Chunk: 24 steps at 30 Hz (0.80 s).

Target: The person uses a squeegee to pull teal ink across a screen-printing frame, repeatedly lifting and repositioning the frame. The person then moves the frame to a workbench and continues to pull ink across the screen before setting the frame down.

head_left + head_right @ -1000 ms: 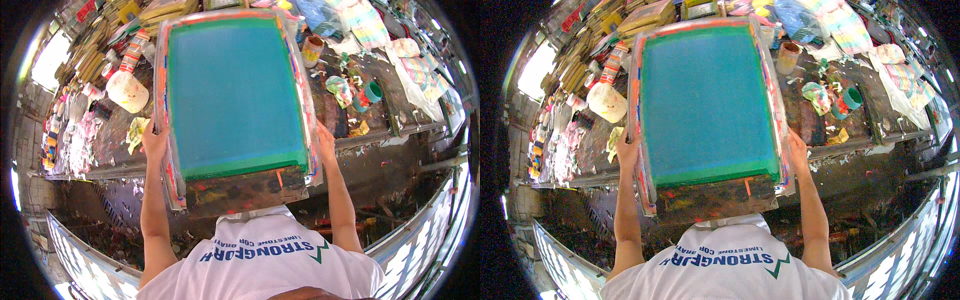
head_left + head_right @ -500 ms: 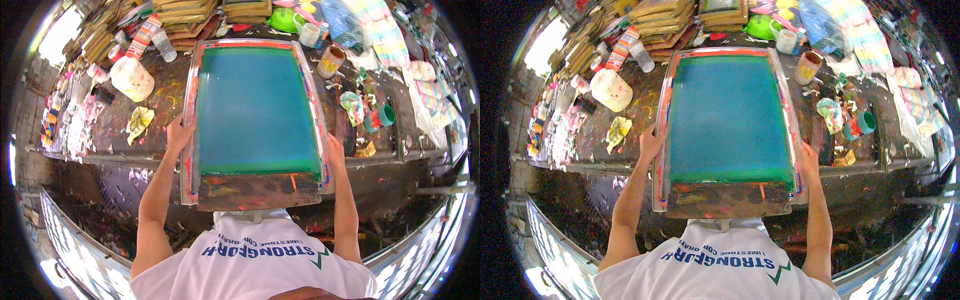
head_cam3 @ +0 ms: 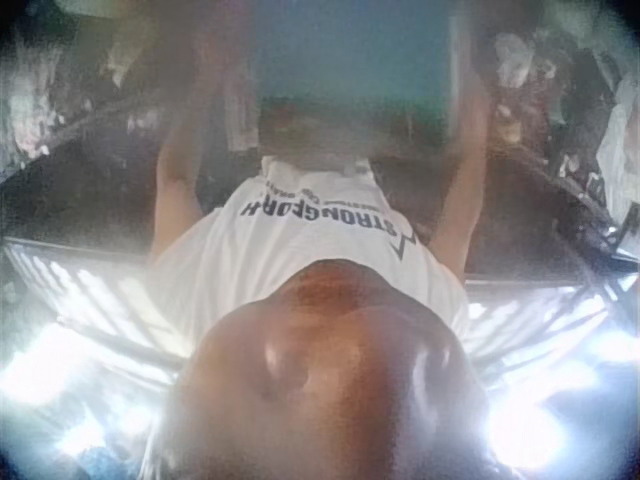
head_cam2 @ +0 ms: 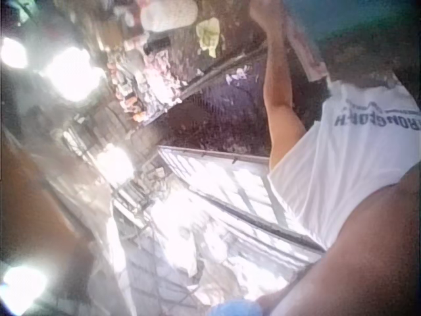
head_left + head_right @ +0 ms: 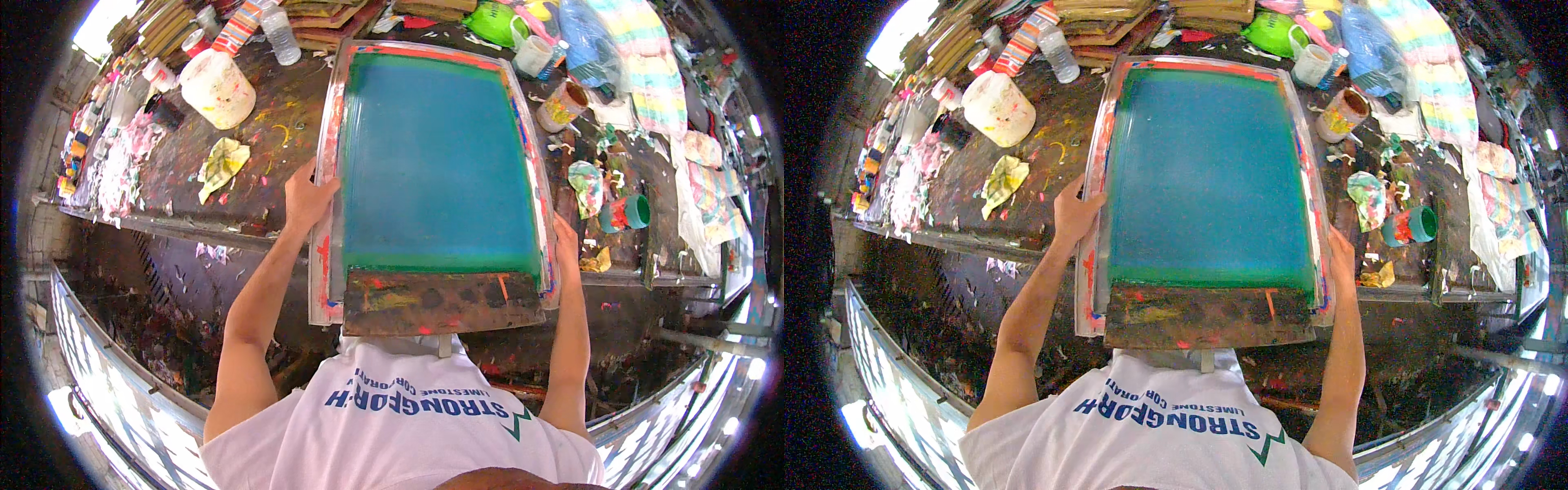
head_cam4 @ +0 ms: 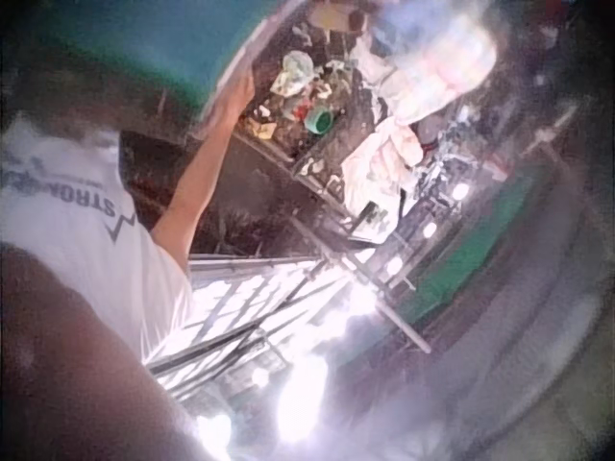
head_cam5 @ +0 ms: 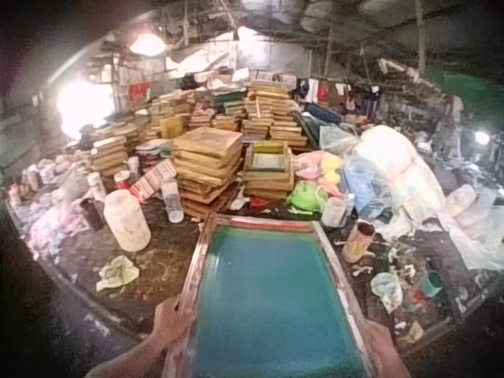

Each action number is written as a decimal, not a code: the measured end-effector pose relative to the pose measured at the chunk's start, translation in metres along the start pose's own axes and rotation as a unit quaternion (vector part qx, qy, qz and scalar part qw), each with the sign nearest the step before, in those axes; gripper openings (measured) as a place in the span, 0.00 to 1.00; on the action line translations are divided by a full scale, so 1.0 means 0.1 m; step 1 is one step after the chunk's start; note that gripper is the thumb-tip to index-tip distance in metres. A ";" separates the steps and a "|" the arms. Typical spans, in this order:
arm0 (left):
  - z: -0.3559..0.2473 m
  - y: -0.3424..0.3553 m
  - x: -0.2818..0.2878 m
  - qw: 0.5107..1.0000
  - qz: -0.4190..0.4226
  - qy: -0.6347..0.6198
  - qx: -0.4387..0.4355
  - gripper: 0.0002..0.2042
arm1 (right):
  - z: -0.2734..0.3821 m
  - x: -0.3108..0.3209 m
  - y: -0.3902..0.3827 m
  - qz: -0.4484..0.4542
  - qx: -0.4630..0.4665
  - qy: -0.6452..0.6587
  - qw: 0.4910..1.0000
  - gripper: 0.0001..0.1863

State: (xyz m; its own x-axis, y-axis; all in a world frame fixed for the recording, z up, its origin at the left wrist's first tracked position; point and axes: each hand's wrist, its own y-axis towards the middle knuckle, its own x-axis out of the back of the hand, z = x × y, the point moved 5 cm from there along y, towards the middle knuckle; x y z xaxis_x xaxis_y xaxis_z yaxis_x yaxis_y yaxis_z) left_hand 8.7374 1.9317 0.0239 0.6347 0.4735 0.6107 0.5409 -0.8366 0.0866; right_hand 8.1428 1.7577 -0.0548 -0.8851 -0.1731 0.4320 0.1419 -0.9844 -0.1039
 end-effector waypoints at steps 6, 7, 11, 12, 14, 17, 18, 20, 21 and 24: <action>-0.10 0.10 -0.28 0.999 -0.027 -0.002 -0.044 0.21 | -0.21 0.21 0.09 -0.034 -0.028 -0.036 0.998 0.24; -0.10 0.13 -0.35 0.999 -0.027 0.001 -0.038 0.21 | -0.23 0.24 0.09 -0.033 -0.024 -0.023 0.999 0.24; -0.03 0.37 -0.56 0.999 0.017 0.037 -0.017 0.27 | -0.29 0.30 0.07 -0.050 -0.043 0.007 0.998 0.23; -0.01 0.44 -0.58 0.999 0.016 0.030 -0.015 0.26 | -0.27 0.29 0.08 -0.041 -0.027 0.014 0.999 0.23; 0.04 0.55 -0.67 1.000 0.016 0.021 -0.006 0.25 | -0.26 0.29 0.11 -0.052 -0.039 0.021 0.998 0.23; 0.16 0.78 -0.76 1.000 0.021 0.018 -0.007 0.26 | -0.19 0.23 0.22 -0.051 -0.030 0.008 0.998 0.24; 0.21 0.85 -0.78 1.000 0.022 0.021 0.000 0.27 | -0.16 0.22 0.27 -0.055 -0.030 0.007 0.998 0.24; 0.33 1.01 -0.80 0.999 0.024 0.029 0.011 0.28 | -0.06 0.16 0.40 -0.051 -0.014 -0.011 0.999 0.24; 0.36 1.10 -0.79 0.999 0.021 0.024 -0.008 0.28 | -0.02 0.12 0.46 -0.052 -0.009 -0.024 0.998 0.25; 0.41 1.35 -0.83 0.999 0.018 0.015 -0.029 0.28 | 0.09 0.02 0.65 -0.050 0.004 -0.027 0.998 0.25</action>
State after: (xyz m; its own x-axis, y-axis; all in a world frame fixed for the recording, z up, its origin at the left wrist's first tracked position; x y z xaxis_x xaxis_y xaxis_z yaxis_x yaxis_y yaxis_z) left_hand 8.7802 1.7910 -0.0470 0.6358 0.4350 0.6376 0.4841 -0.8681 0.1096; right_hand 8.1543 1.6928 -0.0529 -0.8703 -0.0756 0.4867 0.0581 -0.9970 -0.0510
